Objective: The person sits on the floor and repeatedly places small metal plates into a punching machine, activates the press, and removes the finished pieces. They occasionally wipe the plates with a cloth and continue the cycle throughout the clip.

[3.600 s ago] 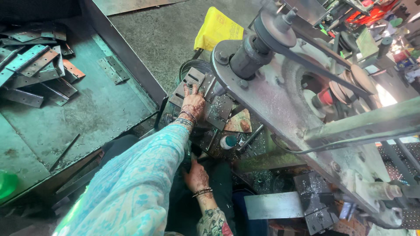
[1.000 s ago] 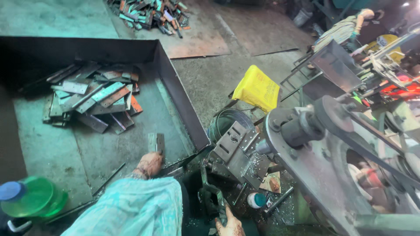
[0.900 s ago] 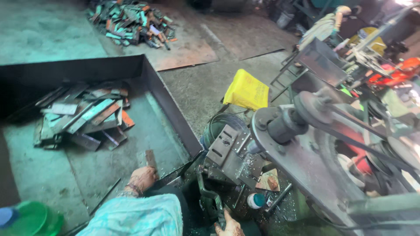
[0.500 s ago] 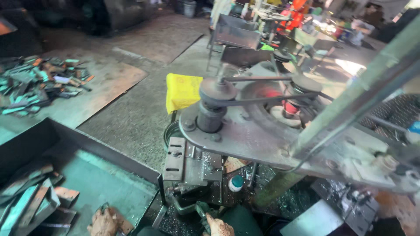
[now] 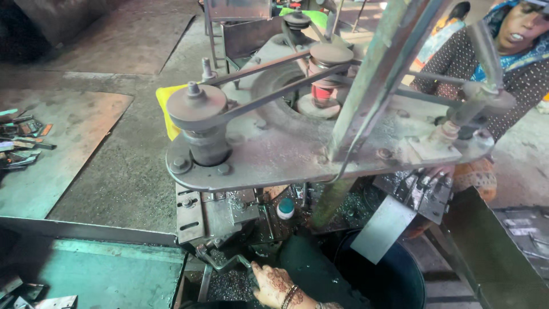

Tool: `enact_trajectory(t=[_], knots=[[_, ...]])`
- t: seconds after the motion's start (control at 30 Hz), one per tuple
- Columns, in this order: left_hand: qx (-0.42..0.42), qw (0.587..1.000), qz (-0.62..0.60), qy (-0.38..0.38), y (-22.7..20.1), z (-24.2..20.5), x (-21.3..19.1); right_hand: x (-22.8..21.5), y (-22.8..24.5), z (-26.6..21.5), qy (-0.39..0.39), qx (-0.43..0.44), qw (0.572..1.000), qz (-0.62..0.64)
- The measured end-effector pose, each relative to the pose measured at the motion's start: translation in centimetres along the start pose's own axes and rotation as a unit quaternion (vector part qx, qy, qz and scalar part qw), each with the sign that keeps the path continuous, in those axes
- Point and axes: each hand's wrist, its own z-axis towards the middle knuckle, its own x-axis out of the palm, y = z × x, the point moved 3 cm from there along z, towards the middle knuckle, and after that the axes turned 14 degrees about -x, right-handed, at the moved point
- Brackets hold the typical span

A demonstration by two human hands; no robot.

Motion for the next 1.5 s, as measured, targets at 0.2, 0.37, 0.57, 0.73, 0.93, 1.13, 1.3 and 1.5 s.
enact_trajectory(t=[0.2,0.37,0.57,0.73,0.93,1.13,1.3,1.5], knots=[[0.041,0.999,-0.008,-0.025,-3.2,-2.1,-0.2,-1.0,1.0,-0.6,-0.019,-0.001,1.000,0.018],[0.100,0.982,-0.106,-0.116,1.4,-4.3,-0.2,-0.6,0.7,-0.5,-0.023,-0.017,1.000,0.013],[0.288,0.878,-0.256,-0.284,-0.5,-11.1,-8.1,0.6,-0.2,-0.1,-0.037,-0.015,0.999,-0.030],[0.472,0.766,-0.274,-0.339,-9.0,-19.2,-11.2,-0.4,-0.1,0.3,-0.018,-0.006,0.999,-0.026],[0.549,0.788,-0.124,-0.250,-17.4,-20.8,-4.2,-1.7,1.1,-0.4,0.016,0.019,1.000,-0.009],[0.464,0.848,-0.116,-0.227,-17.2,-18.4,-1.8,-2.1,1.5,-0.7,-0.012,-0.006,1.000,-0.019],[0.361,0.895,-0.055,-0.257,-17.0,-18.0,-1.7,-2.2,1.5,-0.2,0.024,0.016,0.999,-0.017],[0.370,0.893,-0.075,-0.245,-19.1,-15.3,-1.4,-2.3,1.8,1.2,0.034,0.011,0.999,-0.030]])
